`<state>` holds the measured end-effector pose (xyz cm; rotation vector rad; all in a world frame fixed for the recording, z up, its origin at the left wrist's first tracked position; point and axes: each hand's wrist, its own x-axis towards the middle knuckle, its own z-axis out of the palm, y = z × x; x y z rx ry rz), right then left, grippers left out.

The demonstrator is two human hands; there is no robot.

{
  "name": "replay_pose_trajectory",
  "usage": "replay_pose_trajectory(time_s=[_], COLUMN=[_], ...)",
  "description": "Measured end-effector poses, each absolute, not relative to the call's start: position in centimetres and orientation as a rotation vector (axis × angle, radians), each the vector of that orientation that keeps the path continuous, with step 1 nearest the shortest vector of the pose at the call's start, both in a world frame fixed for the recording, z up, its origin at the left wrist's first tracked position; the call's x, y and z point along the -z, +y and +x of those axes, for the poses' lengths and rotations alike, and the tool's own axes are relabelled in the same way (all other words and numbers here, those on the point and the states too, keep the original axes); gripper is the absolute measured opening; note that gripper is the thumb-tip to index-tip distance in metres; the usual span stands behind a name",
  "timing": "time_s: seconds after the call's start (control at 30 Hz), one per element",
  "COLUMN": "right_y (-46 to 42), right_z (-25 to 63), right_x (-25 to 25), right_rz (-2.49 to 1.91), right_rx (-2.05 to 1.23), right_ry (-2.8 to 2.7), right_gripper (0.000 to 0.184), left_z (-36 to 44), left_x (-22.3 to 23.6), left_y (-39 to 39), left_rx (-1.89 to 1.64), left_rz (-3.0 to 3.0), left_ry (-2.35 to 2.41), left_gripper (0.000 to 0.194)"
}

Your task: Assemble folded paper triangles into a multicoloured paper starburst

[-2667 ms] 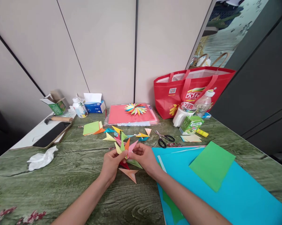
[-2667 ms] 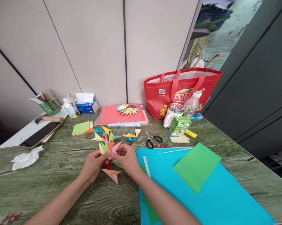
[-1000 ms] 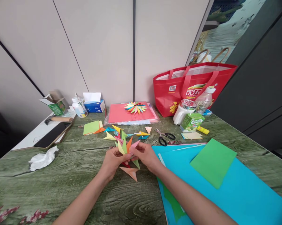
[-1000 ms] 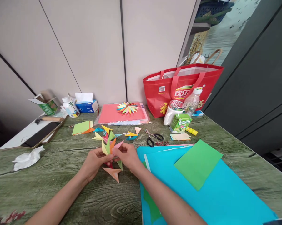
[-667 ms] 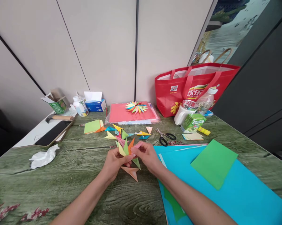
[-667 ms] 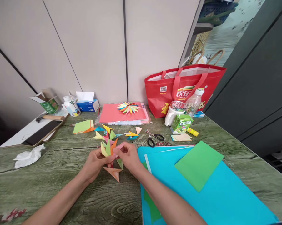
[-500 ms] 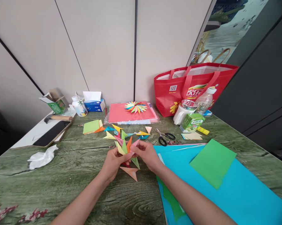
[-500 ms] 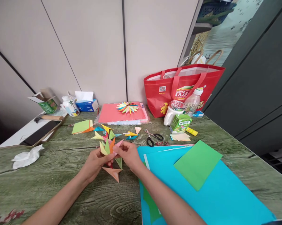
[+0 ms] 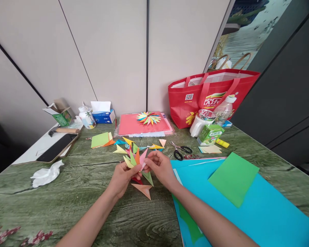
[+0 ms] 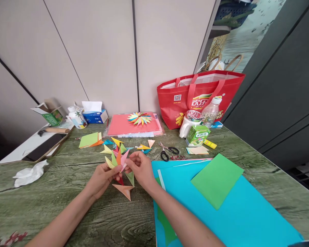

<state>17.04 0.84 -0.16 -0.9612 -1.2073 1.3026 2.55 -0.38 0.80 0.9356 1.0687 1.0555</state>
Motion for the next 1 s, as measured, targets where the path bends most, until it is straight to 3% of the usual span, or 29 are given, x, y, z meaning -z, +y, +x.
replay_pose_trajectory(time_s=[0.13, 0.27, 0.53, 1.0], right_y=[0.71, 0.66, 1.21, 0.72], right_z=[17.21, 17.37, 17.41, 17.38], right_x=[0.24, 0.31, 0.75, 0.99], right_rz=[-1.005, -1.028, -1.038, -1.097], right_rx=[-1.028, -0.871, -1.209, -0.824], right_ry=[-1.448, -1.549, -1.335, -1.632], right_gripper=[0.009, 0.009, 0.011, 0.006], left_z=[2.23, 2.10, 2.35, 2.33], left_x=[-0.64, -0.42, -0.30, -0.23], left_y=[0.00, 0.29, 0.16, 0.15], left_rx=[-1.038, -1.007, -1.038, -0.993], left_rz=[0.866, 0.810, 0.878, 0.882], left_ry=[1.006, 0.988, 1.015, 1.072], left_gripper=[0.021, 0.022, 0.022, 0.024])
